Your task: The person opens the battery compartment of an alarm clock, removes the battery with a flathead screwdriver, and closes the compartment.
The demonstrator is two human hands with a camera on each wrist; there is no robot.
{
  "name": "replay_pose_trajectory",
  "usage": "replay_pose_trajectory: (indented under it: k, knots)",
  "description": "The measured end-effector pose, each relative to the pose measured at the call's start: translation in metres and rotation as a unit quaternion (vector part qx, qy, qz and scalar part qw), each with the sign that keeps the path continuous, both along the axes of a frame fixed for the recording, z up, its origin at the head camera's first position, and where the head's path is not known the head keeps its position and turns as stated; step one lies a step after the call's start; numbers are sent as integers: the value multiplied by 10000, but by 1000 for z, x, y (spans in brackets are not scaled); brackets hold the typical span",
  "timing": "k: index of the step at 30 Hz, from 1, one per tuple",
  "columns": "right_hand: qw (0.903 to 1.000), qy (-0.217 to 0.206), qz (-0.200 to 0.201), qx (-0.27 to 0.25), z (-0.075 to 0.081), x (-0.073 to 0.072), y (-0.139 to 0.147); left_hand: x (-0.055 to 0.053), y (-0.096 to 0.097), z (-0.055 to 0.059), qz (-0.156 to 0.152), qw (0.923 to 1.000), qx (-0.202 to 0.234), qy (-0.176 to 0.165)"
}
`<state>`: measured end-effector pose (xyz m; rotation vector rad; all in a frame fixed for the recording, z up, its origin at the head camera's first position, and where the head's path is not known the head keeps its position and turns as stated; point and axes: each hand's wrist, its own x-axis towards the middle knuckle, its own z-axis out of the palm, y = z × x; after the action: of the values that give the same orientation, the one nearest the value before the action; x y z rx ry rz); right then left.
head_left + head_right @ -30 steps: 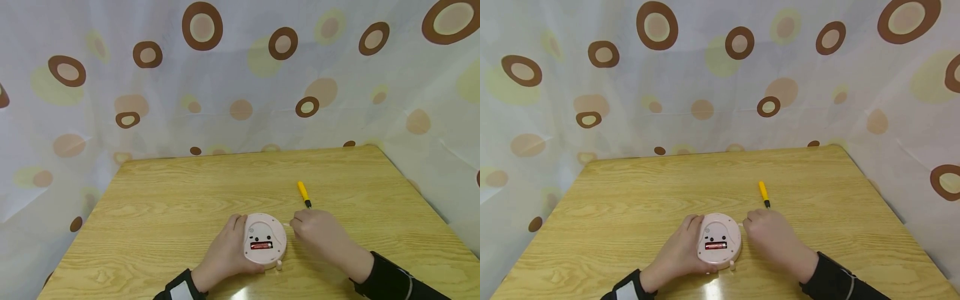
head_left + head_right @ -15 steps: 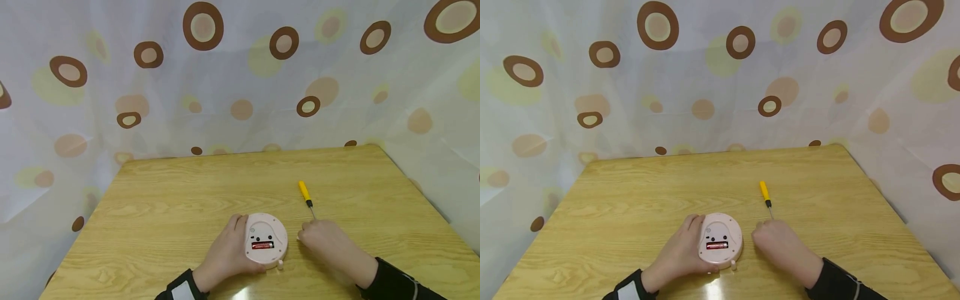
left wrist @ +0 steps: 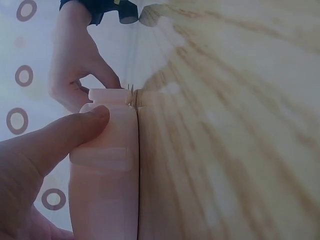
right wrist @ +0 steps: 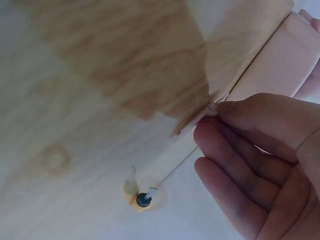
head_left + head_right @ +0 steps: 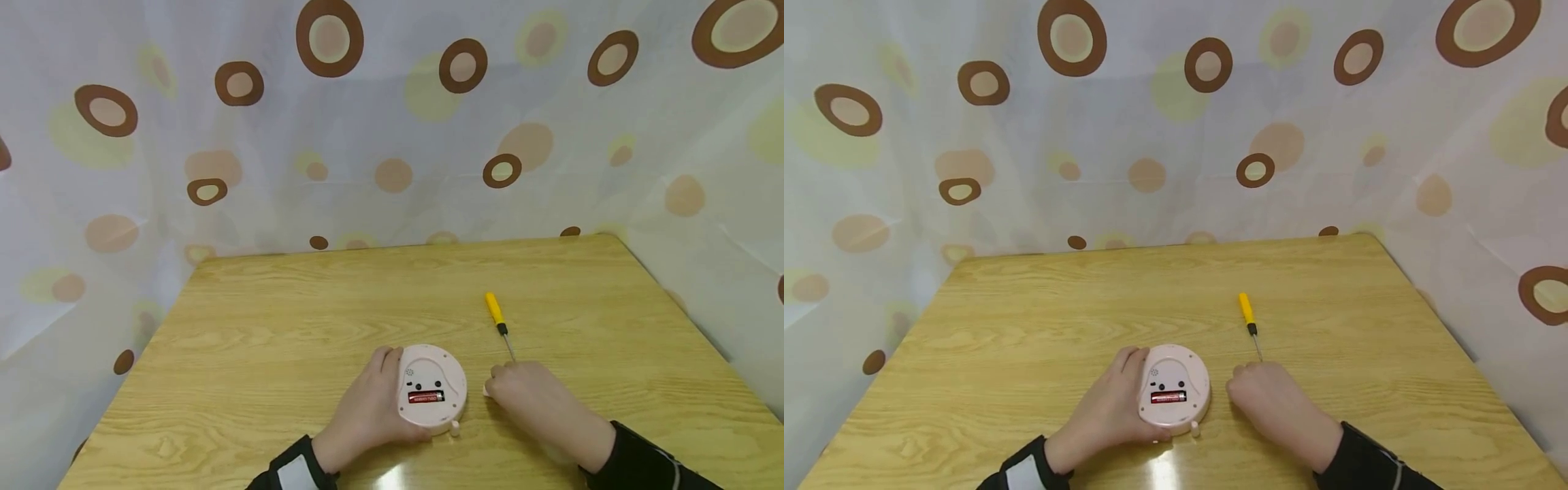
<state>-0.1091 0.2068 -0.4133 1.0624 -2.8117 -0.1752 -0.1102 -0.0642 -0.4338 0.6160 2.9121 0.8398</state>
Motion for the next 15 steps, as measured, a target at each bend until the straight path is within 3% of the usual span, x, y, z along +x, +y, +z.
replay_pose_trajectory:
  k: [9, 15]
  knots:
    - [9982, -399, -390, -238, 10, -7, 1, -1, 0, 0, -11, 10000, -51, 47]
    - [9967, 188, -556, -565, 24, -25, 4, 0, 1, 2, -22, 10000, -64, 17]
